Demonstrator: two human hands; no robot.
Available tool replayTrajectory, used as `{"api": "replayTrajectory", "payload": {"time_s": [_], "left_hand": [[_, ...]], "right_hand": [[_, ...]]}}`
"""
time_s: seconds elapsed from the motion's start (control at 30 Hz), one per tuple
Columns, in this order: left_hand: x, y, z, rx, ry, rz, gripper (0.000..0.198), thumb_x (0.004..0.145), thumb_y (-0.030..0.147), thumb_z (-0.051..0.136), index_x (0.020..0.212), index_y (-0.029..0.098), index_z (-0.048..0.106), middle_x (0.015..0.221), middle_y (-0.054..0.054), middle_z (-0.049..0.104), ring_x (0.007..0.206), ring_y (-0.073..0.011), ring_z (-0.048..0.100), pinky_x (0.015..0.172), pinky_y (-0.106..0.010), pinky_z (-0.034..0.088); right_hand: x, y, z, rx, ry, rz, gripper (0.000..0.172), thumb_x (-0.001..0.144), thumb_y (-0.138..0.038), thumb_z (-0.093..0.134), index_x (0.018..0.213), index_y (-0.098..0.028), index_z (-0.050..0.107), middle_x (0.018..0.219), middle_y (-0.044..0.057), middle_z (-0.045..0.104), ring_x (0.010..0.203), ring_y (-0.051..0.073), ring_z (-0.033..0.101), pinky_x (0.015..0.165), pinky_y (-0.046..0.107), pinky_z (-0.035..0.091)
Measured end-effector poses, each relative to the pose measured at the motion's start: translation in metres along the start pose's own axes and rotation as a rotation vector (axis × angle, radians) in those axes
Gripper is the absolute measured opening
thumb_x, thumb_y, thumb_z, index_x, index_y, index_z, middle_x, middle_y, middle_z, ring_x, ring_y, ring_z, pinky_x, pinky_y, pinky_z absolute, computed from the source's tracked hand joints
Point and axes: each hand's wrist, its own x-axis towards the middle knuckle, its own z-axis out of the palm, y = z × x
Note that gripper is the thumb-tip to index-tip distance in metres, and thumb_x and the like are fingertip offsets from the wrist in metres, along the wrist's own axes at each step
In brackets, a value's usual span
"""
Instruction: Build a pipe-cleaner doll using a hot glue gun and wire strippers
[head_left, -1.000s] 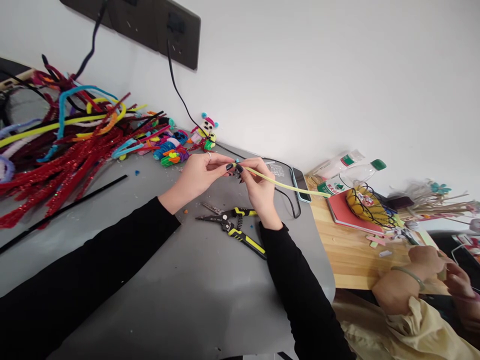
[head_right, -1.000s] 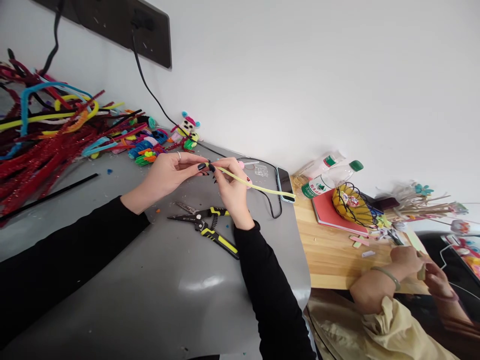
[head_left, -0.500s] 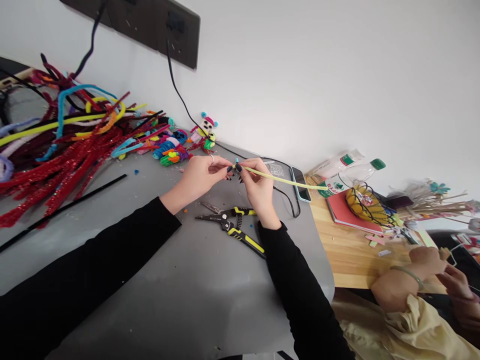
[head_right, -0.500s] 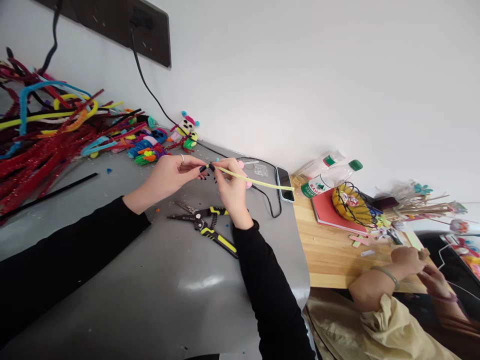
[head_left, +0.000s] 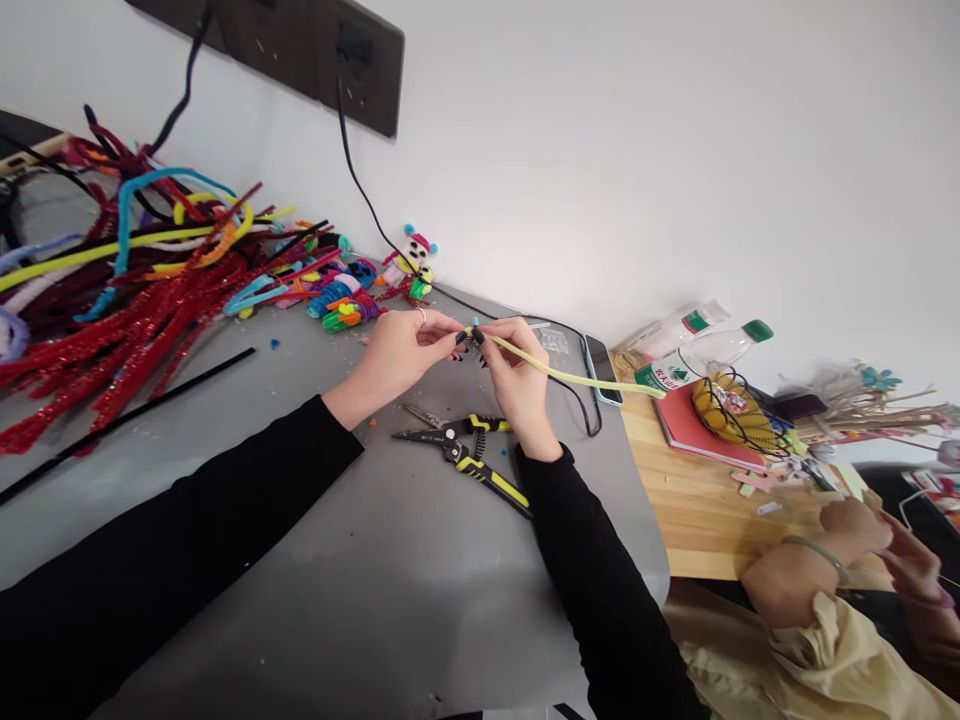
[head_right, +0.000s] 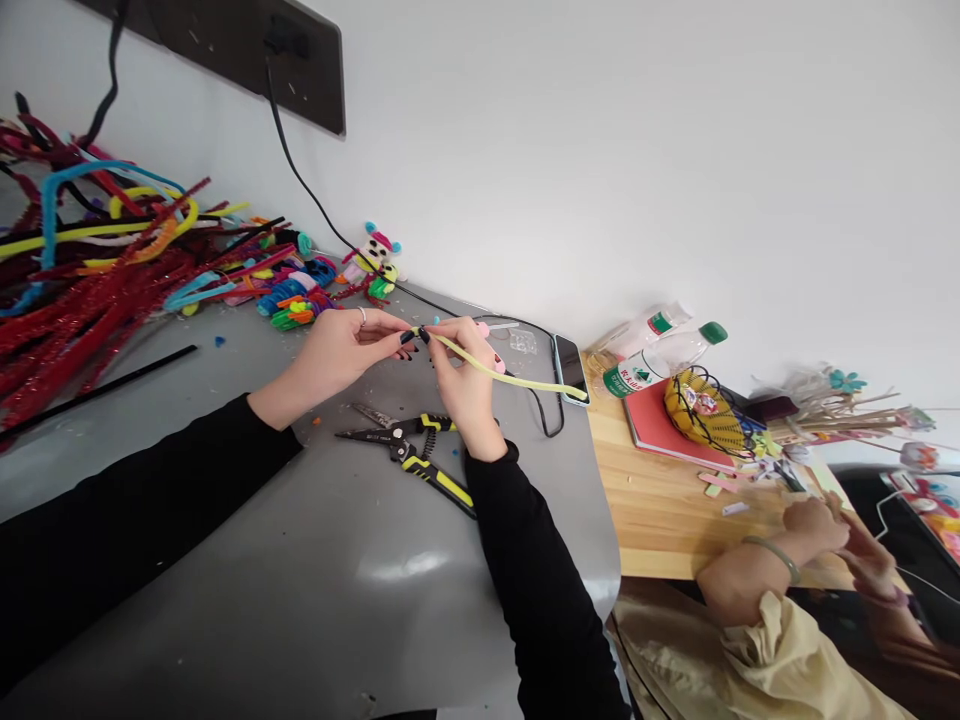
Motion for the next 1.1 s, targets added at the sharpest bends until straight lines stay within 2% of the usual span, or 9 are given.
{"api": "replayTrajectory", "payload": {"time_s": [0.17, 0.3, 0.5, 0.67, 0.83, 1.0, 1.1], "left_hand": [[0.002, 0.001, 0.002, -0.120, -0.002, -0.104, 0.017, 0.072, 0.025, 0.083, 0.083, 0.014, 0.077, 0.079, -0.007, 0.081, 0.073, -0.0212, 0.076, 0.076, -0.034, 0.063], [0.003, -0.002, 0.005, -0.289, 0.015, -0.154, 0.029, 0.064, 0.032, 0.092, 0.082, 0.014, 0.079, 0.077, -0.007, 0.080, 0.071, -0.0187, 0.073, 0.074, -0.032, 0.060], [0.005, -0.008, 0.005, -0.507, 0.073, -0.203, 0.041, 0.052, 0.040, 0.101, 0.078, 0.016, 0.081, 0.071, -0.003, 0.076, 0.065, -0.0118, 0.066, 0.066, -0.025, 0.051], [0.007, -0.014, 0.007, -0.614, 0.110, -0.273, 0.040, 0.047, 0.037, 0.102, 0.076, 0.018, 0.083, 0.077, -0.003, 0.075, 0.071, -0.0111, 0.063, 0.062, -0.023, 0.045], [0.005, -0.014, 0.010, -0.637, 0.092, -0.280, 0.043, 0.044, 0.040, 0.103, 0.077, 0.021, 0.084, 0.081, -0.003, 0.075, 0.074, -0.0124, 0.060, 0.063, -0.023, 0.044], [0.004, -0.009, 0.006, -0.412, 0.050, -0.184, 0.047, 0.048, 0.046, 0.101, 0.083, 0.020, 0.085, 0.086, -0.006, 0.079, 0.078, -0.0153, 0.062, 0.068, -0.027, 0.046], [0.005, -0.009, 0.003, -0.366, 0.045, -0.143, 0.047, 0.050, 0.047, 0.100, 0.084, 0.019, 0.084, 0.090, -0.007, 0.081, 0.080, -0.0171, 0.065, 0.073, -0.029, 0.050]], "right_hand": [[0.000, -0.001, 0.000, -0.052, -0.004, -0.053, 0.009, 0.097, -0.027, 0.065, 0.089, -0.022, 0.067, 0.093, 0.003, 0.067, 0.083, 0.015, 0.064, 0.072, 0.031, 0.052], [-0.003, -0.006, 0.000, -0.155, 0.004, -0.174, 0.008, 0.098, -0.023, 0.063, 0.091, -0.022, 0.067, 0.094, 0.004, 0.068, 0.087, 0.016, 0.065, 0.073, 0.030, 0.053], [-0.007, -0.010, 0.006, -0.266, -0.059, -0.354, 0.016, 0.101, -0.018, 0.058, 0.109, -0.023, 0.070, 0.109, 0.008, 0.069, 0.098, 0.018, 0.067, 0.076, 0.032, 0.057], [-0.007, -0.006, 0.008, -0.336, -0.098, -0.404, 0.022, 0.102, -0.016, 0.053, 0.116, -0.022, 0.069, 0.115, 0.010, 0.068, 0.103, 0.019, 0.068, 0.084, 0.036, 0.057], [-0.008, -0.010, 0.006, -0.289, -0.070, -0.323, 0.021, 0.101, -0.020, 0.055, 0.112, -0.024, 0.072, 0.113, 0.009, 0.070, 0.101, 0.020, 0.067, 0.084, 0.037, 0.056], [-0.005, -0.015, 0.003, 0.023, 0.018, -0.021, 0.012, 0.098, -0.026, 0.064, 0.102, -0.025, 0.076, 0.098, 0.004, 0.071, 0.087, 0.017, 0.065, 0.076, 0.032, 0.052], [-0.001, -0.015, -0.001, 0.110, -0.008, 0.073, 0.010, 0.095, -0.032, 0.070, 0.094, -0.025, 0.077, 0.090, 0.002, 0.070, 0.077, 0.015, 0.061, 0.072, 0.030, 0.050]]}}
